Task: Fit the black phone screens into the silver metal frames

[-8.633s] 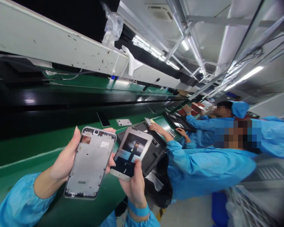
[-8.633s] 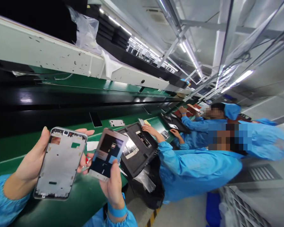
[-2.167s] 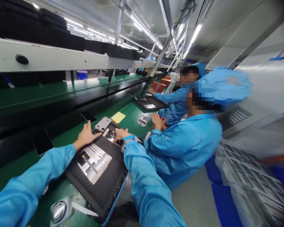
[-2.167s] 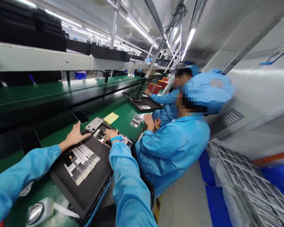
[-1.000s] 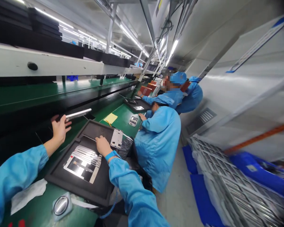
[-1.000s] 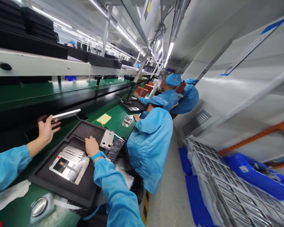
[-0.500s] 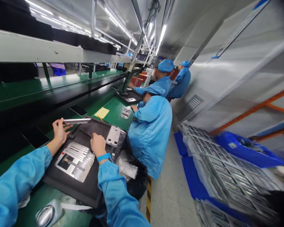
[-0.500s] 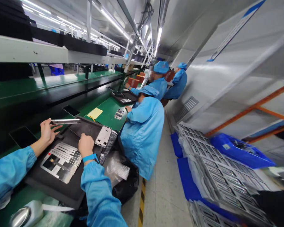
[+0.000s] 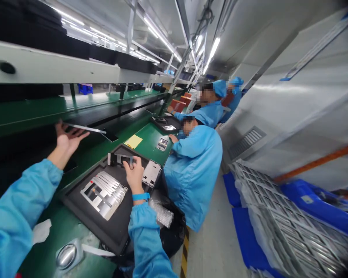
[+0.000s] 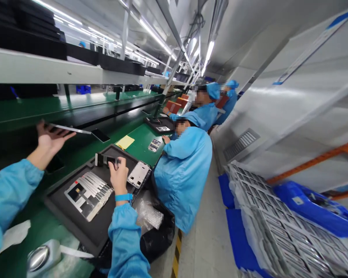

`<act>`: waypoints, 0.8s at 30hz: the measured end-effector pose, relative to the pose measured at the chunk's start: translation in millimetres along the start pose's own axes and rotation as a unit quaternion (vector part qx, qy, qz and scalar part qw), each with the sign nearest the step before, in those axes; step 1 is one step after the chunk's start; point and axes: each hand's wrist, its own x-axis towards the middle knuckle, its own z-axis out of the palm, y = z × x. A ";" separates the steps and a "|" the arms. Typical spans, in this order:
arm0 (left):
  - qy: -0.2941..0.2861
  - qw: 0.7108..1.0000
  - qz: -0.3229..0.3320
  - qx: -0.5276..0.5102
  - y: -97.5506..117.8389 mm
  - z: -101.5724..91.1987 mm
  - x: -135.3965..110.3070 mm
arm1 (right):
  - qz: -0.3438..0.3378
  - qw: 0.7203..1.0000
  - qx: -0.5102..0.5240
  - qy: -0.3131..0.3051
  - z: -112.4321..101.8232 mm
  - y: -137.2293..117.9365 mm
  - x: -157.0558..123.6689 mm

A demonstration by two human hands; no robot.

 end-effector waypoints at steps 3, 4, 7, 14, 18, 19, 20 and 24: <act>-0.038 0.997 0.050 -0.035 77.9 -19.9 -16.6 | -0.039 0.993 0.097 0.050 -9.9 -25.4 -5.2; -0.045 0.997 0.058 -0.039 100.7 -28.6 -29.7 | -0.050 0.989 0.125 0.063 -12.6 -36.9 -9.6; -0.060 0.998 0.029 -0.016 148.8 -59.1 -93.5 | -0.077 0.974 0.197 0.080 -15.6 -81.0 -36.9; -0.352 0.885 -0.294 0.079 146.3 -157.7 -285.0 | -0.108 0.914 0.390 -0.022 17.4 -192.6 -167.2; -0.369 0.889 -0.270 0.031 138.1 -209.8 -327.8 | -0.115 0.903 0.411 -0.046 43.5 -218.2 -226.7; -0.366 0.895 -0.254 0.020 139.4 -219.6 -332.1 | -0.119 0.904 0.409 -0.034 47.8 -219.3 -238.1; -0.364 0.900 -0.240 0.006 141.6 -227.9 -335.4 | -0.123 0.906 0.403 -0.027 51.0 -218.5 -248.7; -0.368 0.905 -0.208 -0.057 151.9 -247.2 -348.2 | -0.103 0.910 0.368 -0.161 57.2 -204.5 -285.6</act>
